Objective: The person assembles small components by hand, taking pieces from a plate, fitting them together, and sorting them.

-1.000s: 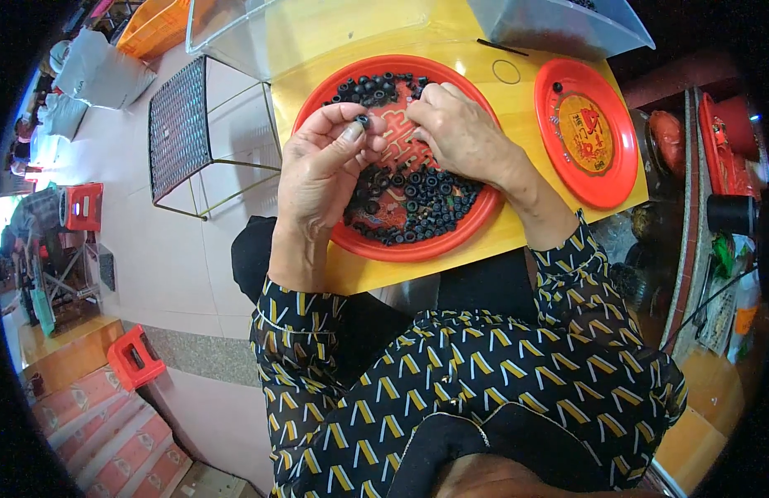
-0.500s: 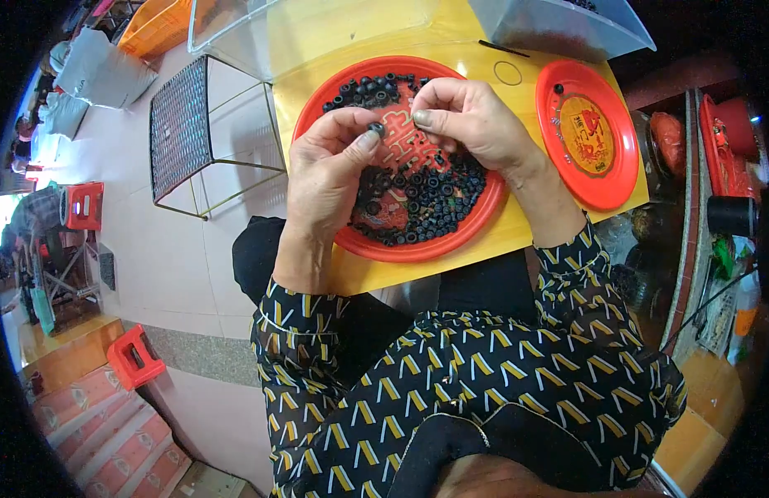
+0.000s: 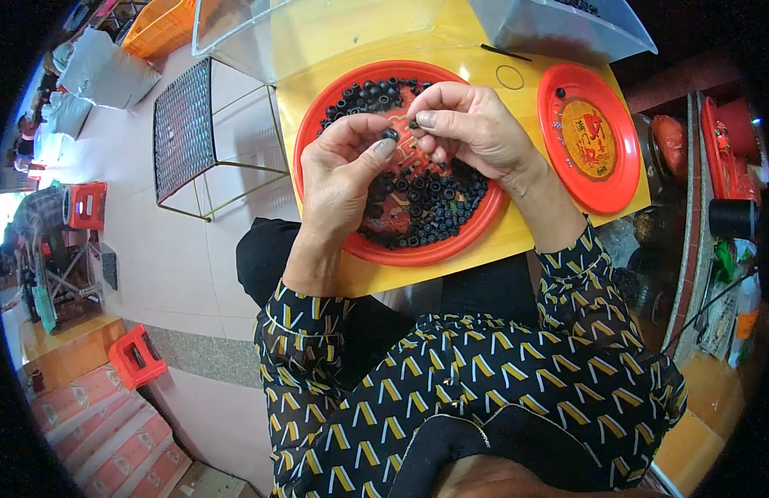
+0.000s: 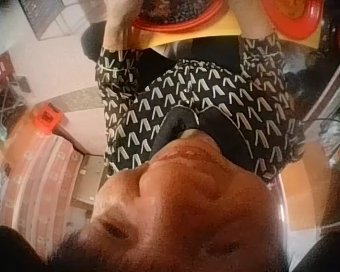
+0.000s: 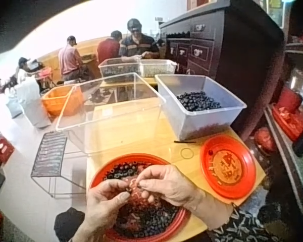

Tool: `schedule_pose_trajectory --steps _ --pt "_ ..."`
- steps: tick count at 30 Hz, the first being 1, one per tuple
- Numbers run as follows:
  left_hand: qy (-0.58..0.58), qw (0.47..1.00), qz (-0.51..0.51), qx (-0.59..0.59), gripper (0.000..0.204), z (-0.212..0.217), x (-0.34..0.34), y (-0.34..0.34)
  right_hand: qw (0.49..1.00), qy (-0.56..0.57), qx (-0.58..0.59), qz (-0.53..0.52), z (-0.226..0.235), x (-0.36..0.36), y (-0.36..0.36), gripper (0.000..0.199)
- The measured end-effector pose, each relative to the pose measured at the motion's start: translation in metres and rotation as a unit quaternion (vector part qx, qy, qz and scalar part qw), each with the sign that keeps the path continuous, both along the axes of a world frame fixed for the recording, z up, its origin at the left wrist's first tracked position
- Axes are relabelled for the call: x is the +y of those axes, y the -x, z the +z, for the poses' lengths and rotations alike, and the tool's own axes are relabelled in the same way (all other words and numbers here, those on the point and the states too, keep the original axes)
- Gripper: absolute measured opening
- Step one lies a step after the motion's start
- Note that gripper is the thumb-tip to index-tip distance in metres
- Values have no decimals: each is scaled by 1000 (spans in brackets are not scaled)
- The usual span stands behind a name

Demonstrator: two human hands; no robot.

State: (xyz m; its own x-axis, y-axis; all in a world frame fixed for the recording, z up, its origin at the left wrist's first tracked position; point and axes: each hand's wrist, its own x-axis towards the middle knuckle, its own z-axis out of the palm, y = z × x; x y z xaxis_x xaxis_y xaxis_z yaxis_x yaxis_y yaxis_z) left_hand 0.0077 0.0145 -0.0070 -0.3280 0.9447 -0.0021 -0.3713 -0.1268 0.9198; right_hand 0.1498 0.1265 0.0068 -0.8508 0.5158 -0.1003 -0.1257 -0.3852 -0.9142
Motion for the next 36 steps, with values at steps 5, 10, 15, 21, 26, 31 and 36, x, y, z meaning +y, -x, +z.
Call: schedule_pose_trajectory --steps 5,10,15,21,26,31,36 --pt "-3 999 -3 32 19 4 -3 0 1000 -23 17 2 4 -6 2 13" --pt "-9 999 -2 52 19 2 -1 -1 1000 -8 -4 12 3 -7 1 11" --pt "-16 996 -14 87 18 2 -3 0 1000 -5 -11 12 3 -7 2 10" --pt "-13 994 -16 107 18 4 -2 -2 999 -44 -20 16 3 -7 1 9" --pt "4 992 -13 127 17 5 -6 -1 997 -69 -34 26 2 -7 1 11" --pt "-85 965 -1 248 17 7 -6 2 994 42 -17 104 3 -8 3 18" --pt "-174 915 7 364 20 12 -4 1 975 106 63 184 1 -8 -2 23"
